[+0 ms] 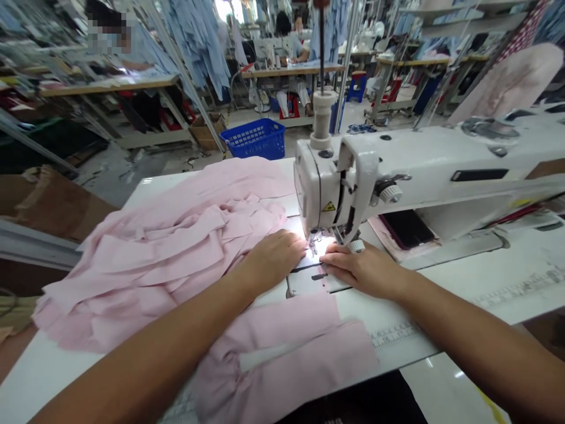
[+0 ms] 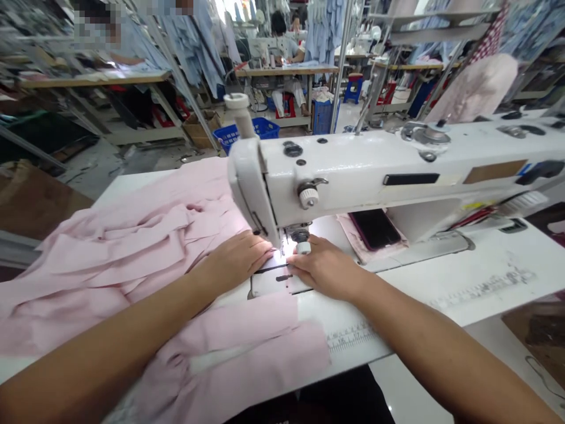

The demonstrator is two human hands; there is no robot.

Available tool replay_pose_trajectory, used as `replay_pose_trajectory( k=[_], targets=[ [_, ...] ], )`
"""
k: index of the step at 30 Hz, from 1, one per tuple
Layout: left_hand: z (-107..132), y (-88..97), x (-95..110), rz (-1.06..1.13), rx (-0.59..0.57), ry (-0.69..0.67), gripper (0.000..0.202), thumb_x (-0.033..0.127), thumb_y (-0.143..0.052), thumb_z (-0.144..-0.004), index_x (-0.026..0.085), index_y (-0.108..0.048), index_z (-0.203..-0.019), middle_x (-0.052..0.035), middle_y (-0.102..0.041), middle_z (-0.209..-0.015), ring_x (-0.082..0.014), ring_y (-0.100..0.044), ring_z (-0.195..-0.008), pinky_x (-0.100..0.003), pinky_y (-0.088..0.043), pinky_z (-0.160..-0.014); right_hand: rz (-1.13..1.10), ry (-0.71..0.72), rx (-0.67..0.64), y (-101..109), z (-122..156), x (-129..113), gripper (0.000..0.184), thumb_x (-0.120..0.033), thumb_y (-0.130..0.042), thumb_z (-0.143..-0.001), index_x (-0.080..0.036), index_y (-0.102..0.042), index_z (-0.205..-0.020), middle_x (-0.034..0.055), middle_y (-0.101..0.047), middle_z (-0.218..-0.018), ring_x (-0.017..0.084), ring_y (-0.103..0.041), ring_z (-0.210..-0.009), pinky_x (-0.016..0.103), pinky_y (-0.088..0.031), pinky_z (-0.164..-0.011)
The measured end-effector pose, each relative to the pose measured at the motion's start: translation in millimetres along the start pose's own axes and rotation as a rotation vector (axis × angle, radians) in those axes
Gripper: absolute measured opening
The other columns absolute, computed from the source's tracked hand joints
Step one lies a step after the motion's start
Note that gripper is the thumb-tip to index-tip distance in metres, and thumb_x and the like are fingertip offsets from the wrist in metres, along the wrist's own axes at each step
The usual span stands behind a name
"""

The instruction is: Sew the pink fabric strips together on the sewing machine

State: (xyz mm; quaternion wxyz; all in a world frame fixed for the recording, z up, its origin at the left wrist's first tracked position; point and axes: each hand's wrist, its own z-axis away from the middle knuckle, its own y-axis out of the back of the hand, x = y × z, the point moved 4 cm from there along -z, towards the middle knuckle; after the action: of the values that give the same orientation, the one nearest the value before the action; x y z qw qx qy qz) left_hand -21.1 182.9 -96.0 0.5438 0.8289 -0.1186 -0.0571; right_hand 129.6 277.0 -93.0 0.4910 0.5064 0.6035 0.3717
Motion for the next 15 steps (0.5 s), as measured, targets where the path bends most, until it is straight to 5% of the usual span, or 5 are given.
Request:
replay_pose_trajectory(
  k=[5,8,13,15],
  targets=[
    [3,5.2,0,0.153,-0.124,0.241,0.018,0.005,-0.047,-0.085,0.014,-0.060,-0.078,-0.0058,-0.063,-0.081,-0.0208,-0.060,-0.082,-0.034,-0.050,-0.077,-0.053,0.014,0.018,3,4,1,0.032,-0.027,-0.038,-0.100,-0.020,-0.069,-0.101,0.0064,-0.068,-0.103,0.017,-0.055,-0.058,0.032,-0.048,-0.063],
    [22,36.0,-4,0.163,-0.034,0.384,0.017,0.012,-0.050,-0.085,0.016,-0.059,-0.071,-0.0026,-0.063,-0.076,-0.0171,-0.061,-0.076,-0.029,-0.051,-0.071,-0.090,0.031,-0.010,1,8,6,0.038,-0.031,-0.033,-0.101,-0.019,-0.068,-0.099,0.0082,-0.068,-0.101,0.019,-0.060,-0.065,0.034,-0.049,-0.063],
    [80,153.4,-25,0.175,0.440,0.745,0.011,0.015,-0.047,-0.079,0.016,-0.058,-0.080,0.0024,-0.058,-0.067,-0.0091,-0.052,-0.054,-0.020,-0.044,-0.050,-0.171,0.078,-0.029,-1,14,9,0.036,-0.032,-0.035,-0.101,-0.019,-0.068,-0.104,0.0080,-0.068,-0.102,0.026,-0.063,-0.089,0.038,-0.052,-0.072],
    [105,207.1,-37,0.198,0.936,0.923,0.007,0.019,-0.058,-0.068,0.015,-0.058,-0.074,0.0059,-0.051,-0.056,-0.0075,-0.044,-0.046,-0.019,-0.036,-0.043,-0.169,0.101,0.011,2,14,6,0.036,-0.032,-0.035,-0.101,-0.018,-0.068,-0.104,0.0084,-0.068,-0.102,0.026,-0.063,-0.092,0.038,-0.053,-0.073]
  ],
)
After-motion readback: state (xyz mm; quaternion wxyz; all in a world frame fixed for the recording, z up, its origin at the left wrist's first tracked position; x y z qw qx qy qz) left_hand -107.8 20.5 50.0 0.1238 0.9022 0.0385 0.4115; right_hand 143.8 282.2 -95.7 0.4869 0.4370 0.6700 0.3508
